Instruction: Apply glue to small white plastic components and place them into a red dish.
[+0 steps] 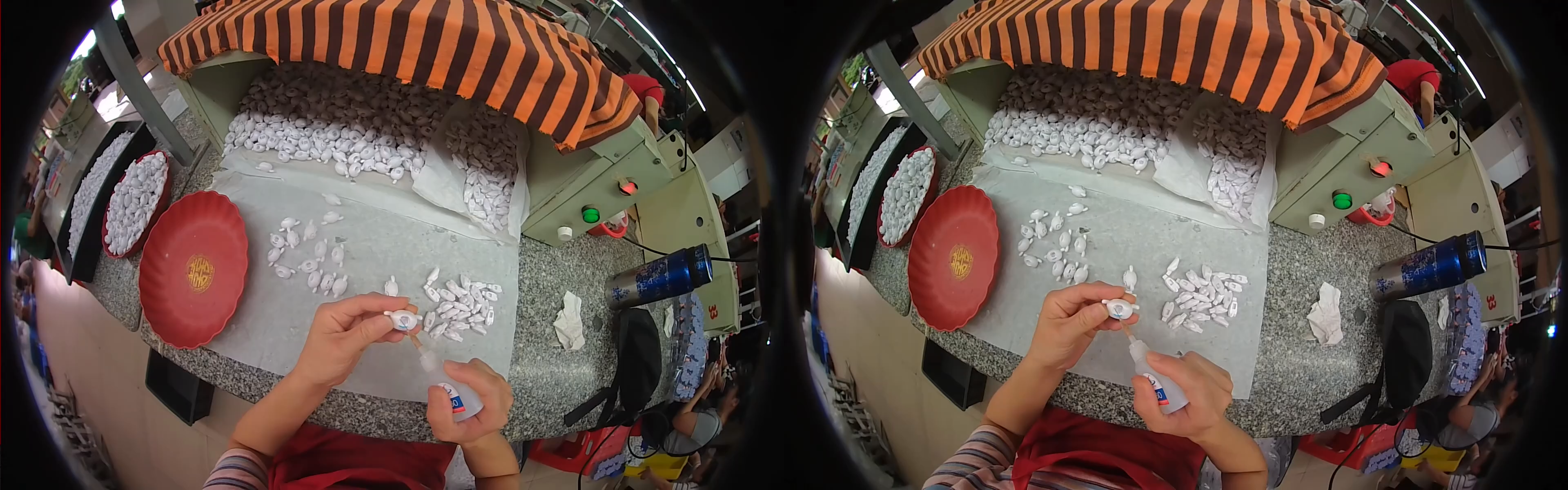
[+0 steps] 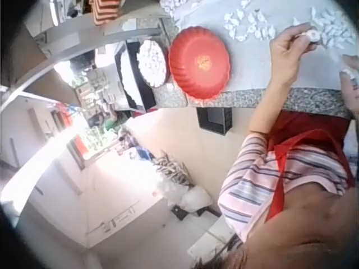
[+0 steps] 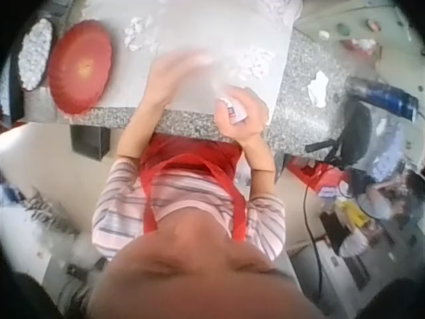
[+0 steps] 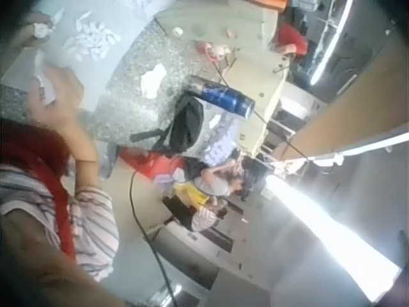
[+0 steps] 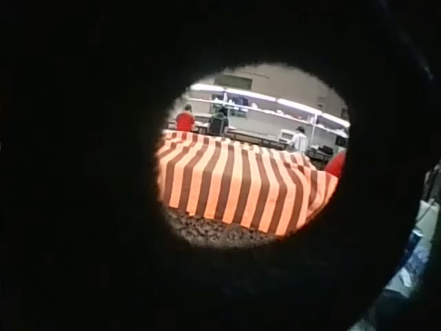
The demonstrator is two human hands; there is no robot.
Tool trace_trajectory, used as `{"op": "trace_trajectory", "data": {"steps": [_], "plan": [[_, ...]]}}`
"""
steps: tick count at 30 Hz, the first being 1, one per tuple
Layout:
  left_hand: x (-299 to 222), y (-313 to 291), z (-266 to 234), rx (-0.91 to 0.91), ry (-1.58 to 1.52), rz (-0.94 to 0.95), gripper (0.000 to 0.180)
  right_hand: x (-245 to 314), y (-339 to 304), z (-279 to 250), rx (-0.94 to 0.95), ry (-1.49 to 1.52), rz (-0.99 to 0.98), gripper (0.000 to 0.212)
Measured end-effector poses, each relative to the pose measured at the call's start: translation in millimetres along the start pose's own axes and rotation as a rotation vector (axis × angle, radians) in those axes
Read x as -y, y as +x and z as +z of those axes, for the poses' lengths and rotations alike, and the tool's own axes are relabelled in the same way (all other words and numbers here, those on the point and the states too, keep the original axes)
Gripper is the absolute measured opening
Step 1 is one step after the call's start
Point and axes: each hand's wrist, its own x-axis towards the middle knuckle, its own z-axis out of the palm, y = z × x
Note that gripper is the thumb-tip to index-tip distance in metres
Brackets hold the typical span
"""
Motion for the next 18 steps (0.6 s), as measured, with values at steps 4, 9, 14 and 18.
{"op": "trace_trajectory", "data": {"steps": [4, 9, 14, 18], "plan": [[-0.1, 0.0, -0.6, 0.0, -0.002, 0.0, 0.023, -2.1, -0.1, 1.5, -0.048, 0.036, 0.0, 0.031], [-0.8, 0.2, 0.1, -0.015, 0.003, -0.016, 0.023, -0.9, -1.1, -0.7, -0.017, 0.028, 0.013, 0.032], [-0.4, -0.2, -0.6, -0.001, 0.001, -0.01, 0.023, -1.5, 0.0, -2.5, 0.016, 0.004, -0.017, 0.029], [-0.8, -0.1, -0.6, 0.004, 0.006, -0.011, 0.022, -0.9, 0.4, -2.7, 0.017, 0.009, -0.02, 0.029]]}}
